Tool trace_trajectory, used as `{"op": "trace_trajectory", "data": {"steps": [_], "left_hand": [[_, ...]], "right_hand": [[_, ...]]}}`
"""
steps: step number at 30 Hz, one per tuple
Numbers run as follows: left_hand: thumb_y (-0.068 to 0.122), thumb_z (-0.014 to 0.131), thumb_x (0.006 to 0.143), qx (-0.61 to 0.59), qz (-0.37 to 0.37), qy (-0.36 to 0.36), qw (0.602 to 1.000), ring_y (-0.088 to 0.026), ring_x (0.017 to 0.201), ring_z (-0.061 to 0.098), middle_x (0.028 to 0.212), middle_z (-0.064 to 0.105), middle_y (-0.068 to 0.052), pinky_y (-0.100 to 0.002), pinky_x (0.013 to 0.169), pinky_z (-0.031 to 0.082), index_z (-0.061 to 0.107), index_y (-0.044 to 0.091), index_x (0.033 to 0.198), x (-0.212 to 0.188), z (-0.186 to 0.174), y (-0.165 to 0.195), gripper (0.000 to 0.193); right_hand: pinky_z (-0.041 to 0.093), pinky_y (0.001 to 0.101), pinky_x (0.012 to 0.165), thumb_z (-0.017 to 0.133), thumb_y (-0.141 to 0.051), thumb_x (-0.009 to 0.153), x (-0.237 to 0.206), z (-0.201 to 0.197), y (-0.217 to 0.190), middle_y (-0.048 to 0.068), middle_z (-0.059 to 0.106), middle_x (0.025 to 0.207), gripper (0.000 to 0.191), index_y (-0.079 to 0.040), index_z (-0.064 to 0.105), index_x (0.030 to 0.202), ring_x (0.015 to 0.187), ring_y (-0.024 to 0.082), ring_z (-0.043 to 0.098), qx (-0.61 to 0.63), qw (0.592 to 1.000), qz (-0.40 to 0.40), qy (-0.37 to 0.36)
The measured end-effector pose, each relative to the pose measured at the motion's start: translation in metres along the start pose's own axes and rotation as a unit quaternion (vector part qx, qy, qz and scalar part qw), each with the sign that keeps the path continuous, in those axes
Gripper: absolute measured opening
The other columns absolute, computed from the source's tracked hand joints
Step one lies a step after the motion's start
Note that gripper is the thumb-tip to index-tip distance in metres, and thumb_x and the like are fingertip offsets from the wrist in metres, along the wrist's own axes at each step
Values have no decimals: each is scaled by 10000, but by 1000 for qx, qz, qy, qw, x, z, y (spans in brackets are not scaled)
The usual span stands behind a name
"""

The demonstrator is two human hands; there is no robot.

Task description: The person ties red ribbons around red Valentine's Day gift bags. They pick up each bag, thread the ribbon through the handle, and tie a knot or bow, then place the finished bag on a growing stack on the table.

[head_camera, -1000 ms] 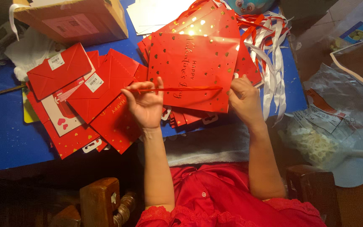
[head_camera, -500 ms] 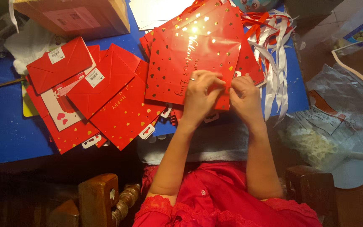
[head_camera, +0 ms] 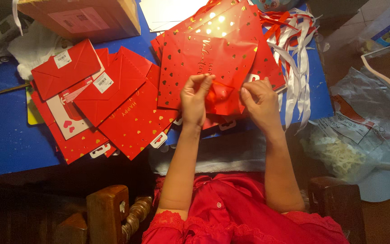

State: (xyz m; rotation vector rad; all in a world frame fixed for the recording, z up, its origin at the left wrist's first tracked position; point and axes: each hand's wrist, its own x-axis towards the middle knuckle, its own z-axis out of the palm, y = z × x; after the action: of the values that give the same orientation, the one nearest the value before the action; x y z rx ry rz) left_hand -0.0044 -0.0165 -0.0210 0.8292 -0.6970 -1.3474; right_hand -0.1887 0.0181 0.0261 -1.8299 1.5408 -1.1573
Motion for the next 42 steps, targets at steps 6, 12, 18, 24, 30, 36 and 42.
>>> {"op": "trace_trajectory", "data": {"steps": [6,12,18,24,30,36,42], "left_hand": [[89,743,960,-107,-33,-31,993,-159,1026,662,1081,749,-113,-333,1006,486,727,57,1044,5,-16,-5,92],[76,728,989,-111,-13,-114,987,-204,1202,655,1287,674,-126,-376,1087,513,725,41,1047,-1,-11,12,69],[124,751,975,-275,-68,-237,929,-259,1014,725,1212,711,-158,-408,886,591,707,69,981,-17,-18,81,70],[126,771,950,189,-108,-560,799,-226,965,752,1053,772,-114,-345,873,593,692,17,943,-29,-9,151,135],[142,757,909,280,-3,-496,822,-247,1015,726,1043,751,-99,-352,854,568,674,32,847,-35,25,163,151],[187,709,1032,-65,-38,-782,618,-324,1091,732,1170,708,-171,-391,921,589,656,45,951,-18,17,172,172],[98,803,959,199,-147,-545,801,-123,863,681,992,766,-125,-286,742,553,715,-18,924,-34,21,139,150]], "right_hand": [[320,484,1227,537,-187,1059,2,2,-1,88,677,870,241,-2,690,1075,919,230,639,37,998,47,25],[547,375,896,637,-193,1033,15,6,3,99,644,1207,248,15,684,1159,1061,199,666,62,994,74,51],[571,281,789,706,-90,984,12,4,3,88,626,1255,217,4,710,1180,1067,171,661,48,997,49,24],[575,288,807,699,-72,989,9,4,4,81,615,1249,205,7,695,1177,1078,176,655,77,995,58,24],[568,294,893,692,-35,973,5,8,5,81,595,1261,341,-22,634,1308,1135,185,674,106,992,60,43],[555,285,856,684,-20,976,5,6,2,80,589,1269,348,-31,628,1319,1133,185,670,122,990,61,34],[523,273,919,668,-10,937,6,5,-9,58,602,1253,564,-85,469,1459,1060,161,624,154,983,80,59]]}}
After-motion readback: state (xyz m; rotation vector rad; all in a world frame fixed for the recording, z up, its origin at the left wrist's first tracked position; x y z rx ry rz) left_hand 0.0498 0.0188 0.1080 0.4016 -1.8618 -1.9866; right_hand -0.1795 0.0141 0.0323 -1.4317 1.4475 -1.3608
